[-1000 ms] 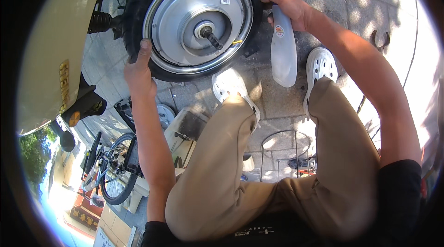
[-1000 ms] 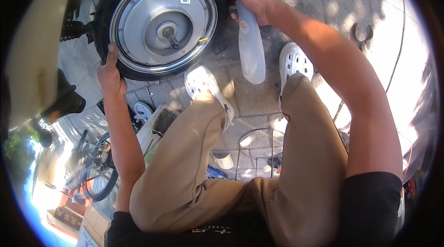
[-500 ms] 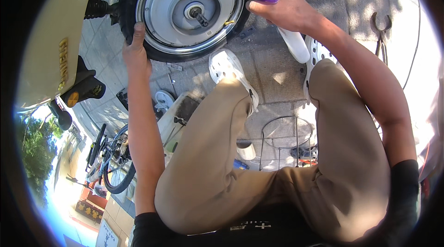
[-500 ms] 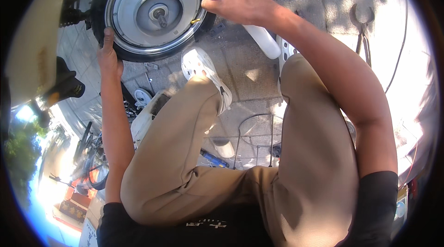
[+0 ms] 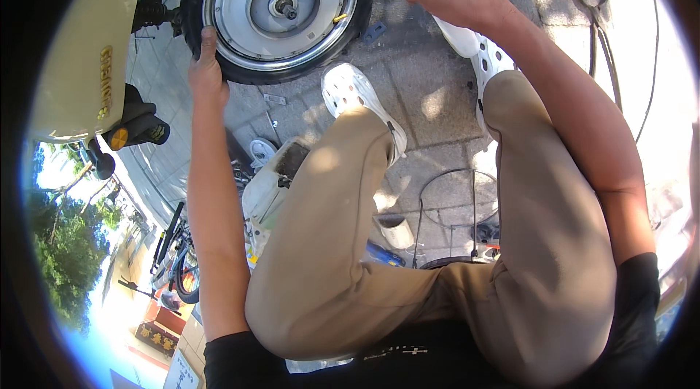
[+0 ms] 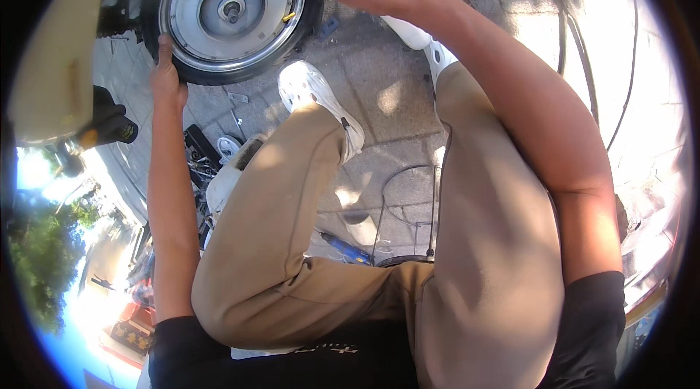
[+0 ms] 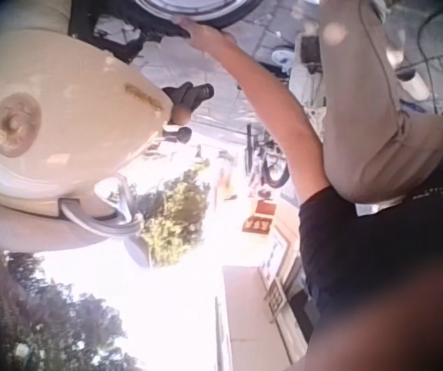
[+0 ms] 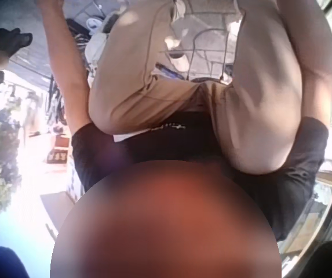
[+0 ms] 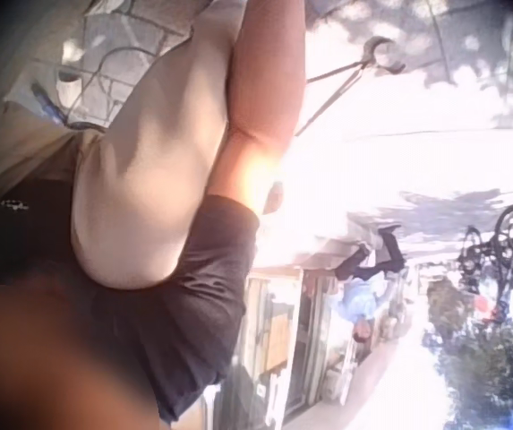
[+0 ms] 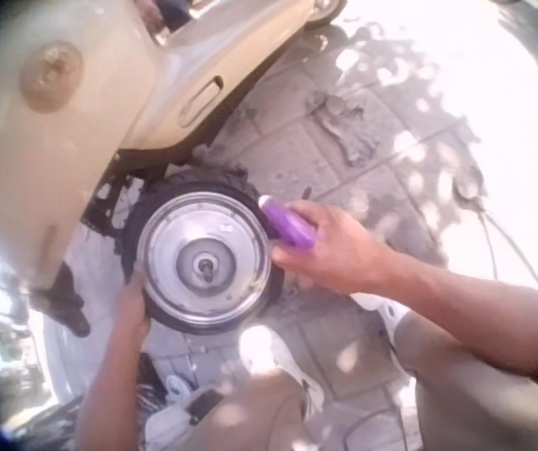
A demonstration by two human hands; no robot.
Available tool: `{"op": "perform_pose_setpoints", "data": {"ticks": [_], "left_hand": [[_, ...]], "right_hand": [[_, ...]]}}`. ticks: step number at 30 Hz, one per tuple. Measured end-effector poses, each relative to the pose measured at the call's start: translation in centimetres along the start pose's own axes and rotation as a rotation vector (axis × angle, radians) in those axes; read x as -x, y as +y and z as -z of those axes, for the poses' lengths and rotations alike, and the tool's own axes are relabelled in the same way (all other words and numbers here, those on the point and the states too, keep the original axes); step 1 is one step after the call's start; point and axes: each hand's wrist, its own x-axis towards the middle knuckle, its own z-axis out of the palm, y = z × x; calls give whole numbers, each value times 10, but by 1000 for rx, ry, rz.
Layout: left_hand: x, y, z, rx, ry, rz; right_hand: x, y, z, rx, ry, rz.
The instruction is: The person removes the rear wheel of a scooter using a wrench, then inflates the tire with a portable air compressor. After inflating, the person sprays a liquid onto the tire and rim area.
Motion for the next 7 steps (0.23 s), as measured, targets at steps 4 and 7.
{"op": "perform_pose_setpoints", "data": {"ticks": [4, 7], "left_hand": [[8, 3, -7, 26, -56, -30], [9, 7, -16, 57, -71, -73]], "right_hand": [[4, 27, 4, -2, 49, 190], [1, 54, 2, 92, 30, 335]]}}
